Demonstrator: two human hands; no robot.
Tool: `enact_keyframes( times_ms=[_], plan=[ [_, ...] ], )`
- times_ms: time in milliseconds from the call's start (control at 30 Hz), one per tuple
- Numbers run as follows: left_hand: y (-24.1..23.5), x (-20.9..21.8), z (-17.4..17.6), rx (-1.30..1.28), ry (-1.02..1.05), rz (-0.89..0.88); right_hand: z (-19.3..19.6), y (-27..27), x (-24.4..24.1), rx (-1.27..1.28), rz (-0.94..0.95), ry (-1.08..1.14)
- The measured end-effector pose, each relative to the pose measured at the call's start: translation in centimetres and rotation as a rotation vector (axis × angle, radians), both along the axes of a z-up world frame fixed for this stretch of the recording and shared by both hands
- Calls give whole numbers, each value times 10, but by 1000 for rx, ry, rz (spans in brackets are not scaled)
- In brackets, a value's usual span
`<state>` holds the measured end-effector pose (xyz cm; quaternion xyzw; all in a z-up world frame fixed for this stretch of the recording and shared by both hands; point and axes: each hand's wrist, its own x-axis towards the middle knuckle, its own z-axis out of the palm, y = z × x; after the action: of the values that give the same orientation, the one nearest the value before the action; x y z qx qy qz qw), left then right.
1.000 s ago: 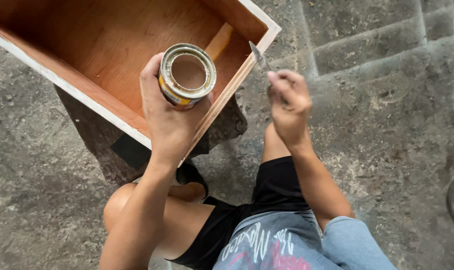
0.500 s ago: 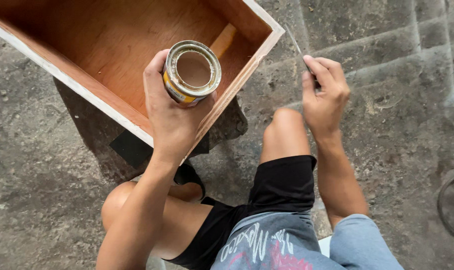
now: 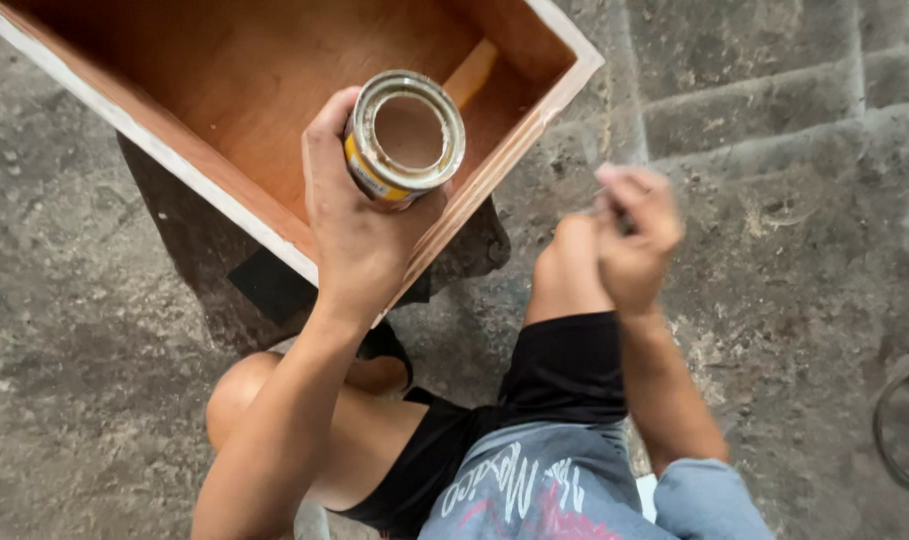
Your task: The person sits on the floor and applies glue from a can onto the edges of a wooden box using a small metal spatula. They repeatedly dip the spatula into the can and spread the adhesive along the box's seams.
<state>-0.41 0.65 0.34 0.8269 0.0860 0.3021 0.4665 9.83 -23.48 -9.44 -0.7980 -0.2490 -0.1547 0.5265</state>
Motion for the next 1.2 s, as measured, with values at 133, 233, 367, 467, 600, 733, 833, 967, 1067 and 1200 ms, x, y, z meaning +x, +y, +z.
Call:
enact_keyframes(
  times_ms=[133,233,367,467,600,733,833,967,1067,1200],
  plan=[
    [-2,3,0,32,11,16,40,-15,21,-291,-11,-128],
    [-2,4,0,38,12,20,54,-15,20,-392,38,-177],
    [-1,4,-1,28,11,39,61,-12,4,-366,116,-154],
    [-2,5,-2,33,9,48,58,-6,5,-278,116,-113],
    [-4,7,-3,33,-11,23,49,2,-3,-246,105,-40],
    [-3,8,-6,71,-23,40,56,-9,-16,-321,91,-73],
    [-4,8,-8,69,-15,35,61,-18,-7,-349,44,-146],
    [-5,9,-6,84,-5,14,66,-9,11,-465,40,-165],
    [-4,7,-7,60,3,14,73,-5,6,-541,68,-233],
    [-2,5,-7,51,3,12,84,-8,-4,-545,137,-214]
  ],
)
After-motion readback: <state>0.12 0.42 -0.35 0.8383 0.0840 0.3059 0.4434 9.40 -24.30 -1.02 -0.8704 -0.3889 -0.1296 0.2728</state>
